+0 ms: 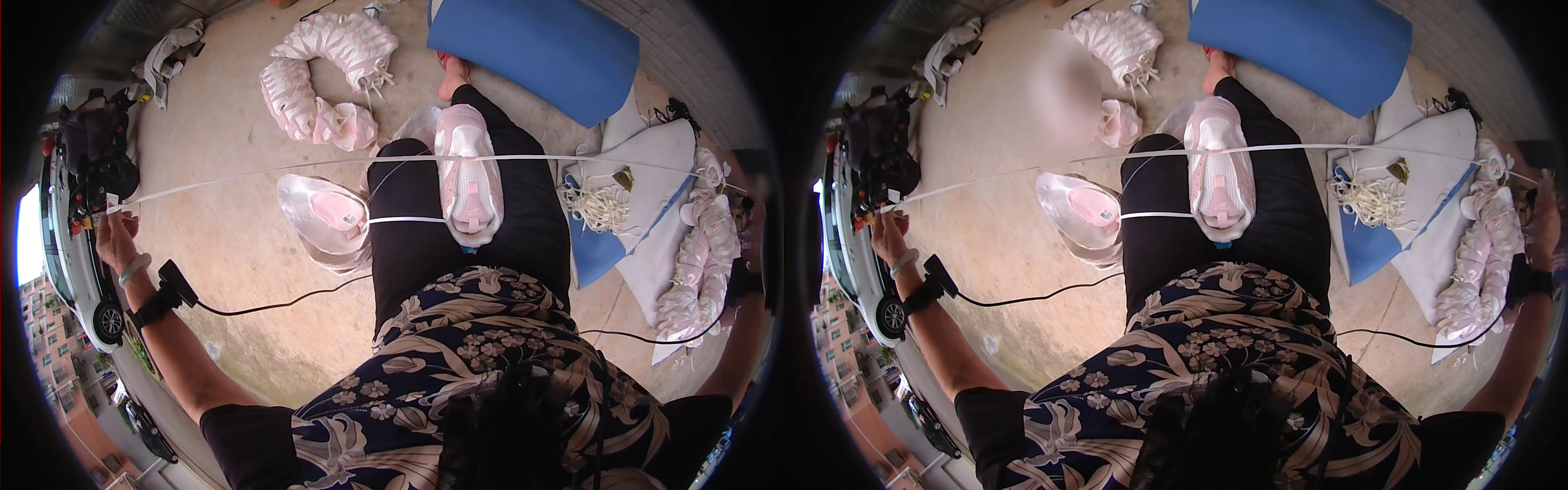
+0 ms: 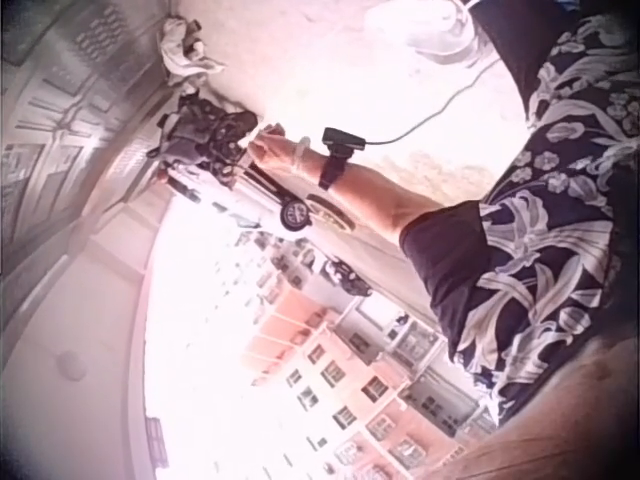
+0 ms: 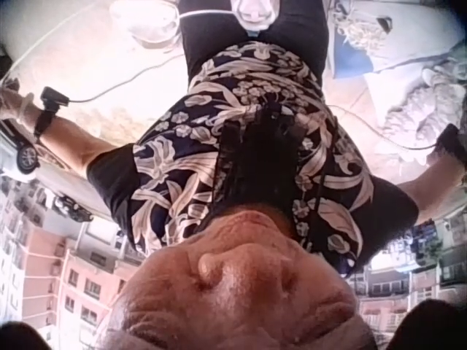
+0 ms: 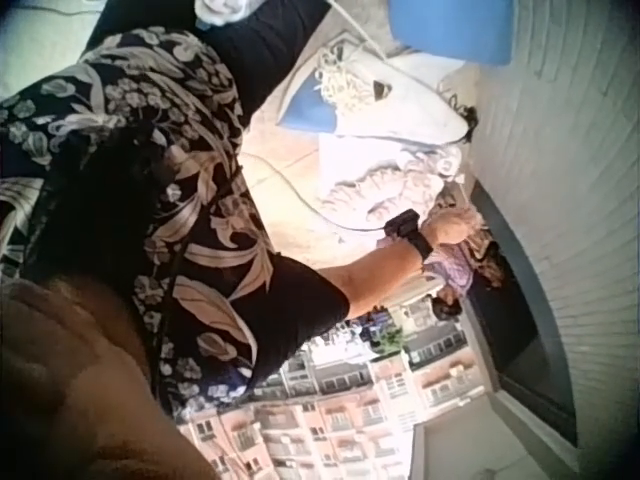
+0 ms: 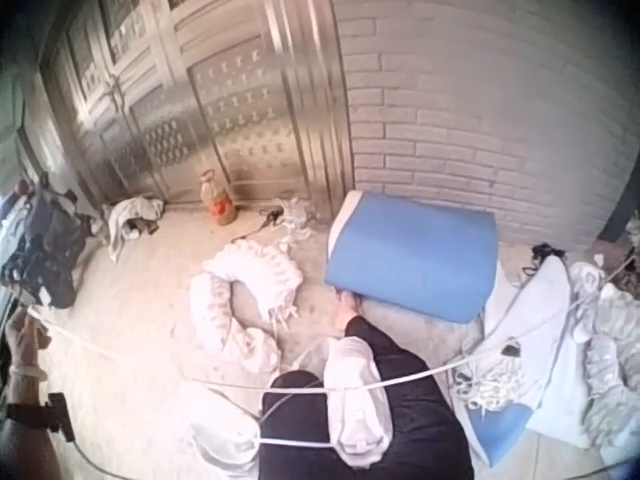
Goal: The recorder is lacing a pink and white athletic shoe while sitting among components.
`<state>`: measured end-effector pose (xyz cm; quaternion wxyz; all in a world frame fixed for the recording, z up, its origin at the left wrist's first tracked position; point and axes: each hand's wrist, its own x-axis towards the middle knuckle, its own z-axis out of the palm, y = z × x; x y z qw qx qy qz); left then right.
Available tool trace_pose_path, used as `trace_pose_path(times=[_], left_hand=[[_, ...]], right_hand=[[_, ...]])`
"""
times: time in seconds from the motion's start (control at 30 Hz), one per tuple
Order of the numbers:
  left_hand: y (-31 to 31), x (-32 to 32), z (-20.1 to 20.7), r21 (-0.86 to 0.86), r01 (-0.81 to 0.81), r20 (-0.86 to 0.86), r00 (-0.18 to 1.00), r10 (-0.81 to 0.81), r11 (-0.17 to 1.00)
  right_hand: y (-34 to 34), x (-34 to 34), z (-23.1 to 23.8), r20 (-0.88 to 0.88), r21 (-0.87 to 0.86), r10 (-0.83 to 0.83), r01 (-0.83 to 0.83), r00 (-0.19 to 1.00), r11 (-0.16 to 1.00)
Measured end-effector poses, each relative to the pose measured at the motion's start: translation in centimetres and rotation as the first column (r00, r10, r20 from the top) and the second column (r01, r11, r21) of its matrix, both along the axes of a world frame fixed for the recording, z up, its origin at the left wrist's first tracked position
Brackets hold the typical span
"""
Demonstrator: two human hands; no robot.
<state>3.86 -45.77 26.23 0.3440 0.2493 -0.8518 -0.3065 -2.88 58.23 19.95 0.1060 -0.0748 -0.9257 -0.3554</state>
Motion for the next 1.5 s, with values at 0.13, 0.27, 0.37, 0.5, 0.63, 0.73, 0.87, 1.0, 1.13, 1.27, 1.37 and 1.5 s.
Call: trace_pose_path(times=[0.13, 0.27, 0.37, 0.5, 0.63, 0.73, 0.87, 1.0, 1.13, 1.27, 1.37, 1.5], left_hand=[[10.4, -2.4, -7.5, 0.307, 0.219, 0.411, 0.847, -0.337, 0.926], [22.3, -1.1, -13.4, 0.799, 0.24, 0.465, 0.335, -0.819, 0.552], [28.8, -1.4, -18.1, 0.899, 0.098, 0.411, 0.145, -0.9, 0.426], [34.6, -2.8, -21.4, 0.969, 0.019, 0.231, 0.279, -0.932, 0.246], [37.3, -4.5, -23.2, 0.971, 0.027, 0.212, 0.36, -0.909, 0.237], [38.4, -5.5, -24.1, 0.973, -0.009, 0.215, 0.405, -0.889, 0.231], [39.6, -7.3, -25.7, 0.975, 0.042, 0.165, 0.521, -0.837, 0.219], [40.4, -8.4, -25.9, 0.966, 0.117, 0.099, 0.653, -0.75, 0.23], [40.3, -7.7, -25.5, 0.917, 0.206, 0.101, 0.706, -0.701, 0.34], [39.5, -6.6, -25.4, 0.914, 0.213, 0.123, 0.664, -0.737, 0.345], [39.6, -6.0, -25.3, 0.956, 0.16, 0.058, 0.722, -0.689, 0.247], [39.2, -5.7, -25.4, 0.983, 0.127, -0.013, 0.762, -0.647, 0.13]], right_hand=[[5.4, 2.9, -13.9, 0.124, -0.964, -0.076, 0.103, 0.989, -0.244], [-21.6, 4.4, -16.9, 0.457, -0.845, 0.089, 0.464, 0.885, -0.268], [-32.6, 5.0, -15.9, 0.505, -0.598, 0.291, 0.573, 0.813, -0.56], [-39.4, 3.5, -17.5, 0.427, -0.438, 0.43, 0.598, 0.795, -0.671], [-42.3, 1.3, -19.4, 0.382, -0.466, 0.426, 0.569, 0.82, -0.678], [-43.7, -0.1, -20.6, 0.369, -0.451, 0.419, 0.554, 0.83, -0.7], [-45.3, -1.9, -21.5, 0.262, -0.443, 0.351, 0.435, 0.899, -0.784], [-45.4, -2.3, -21.5, 0.196, -0.382, 0.277, 0.334, 0.94, -0.862], [-44.8, -1.4, -21.3, 0.203, -0.52, 0.262, 0.331, 0.943, -0.787], [-45.1, -1.0, -21.3, 0.148, -0.522, 0.248, 0.289, 0.957, -0.803], [-45.2, -1.1, -21.3, 0.13, -0.566, 0.291, 0.312, 0.948, -0.763], [-45.7, -1.1, -20.8, 0.165, -0.584, 0.237, 0.288, 0.957, -0.759]])
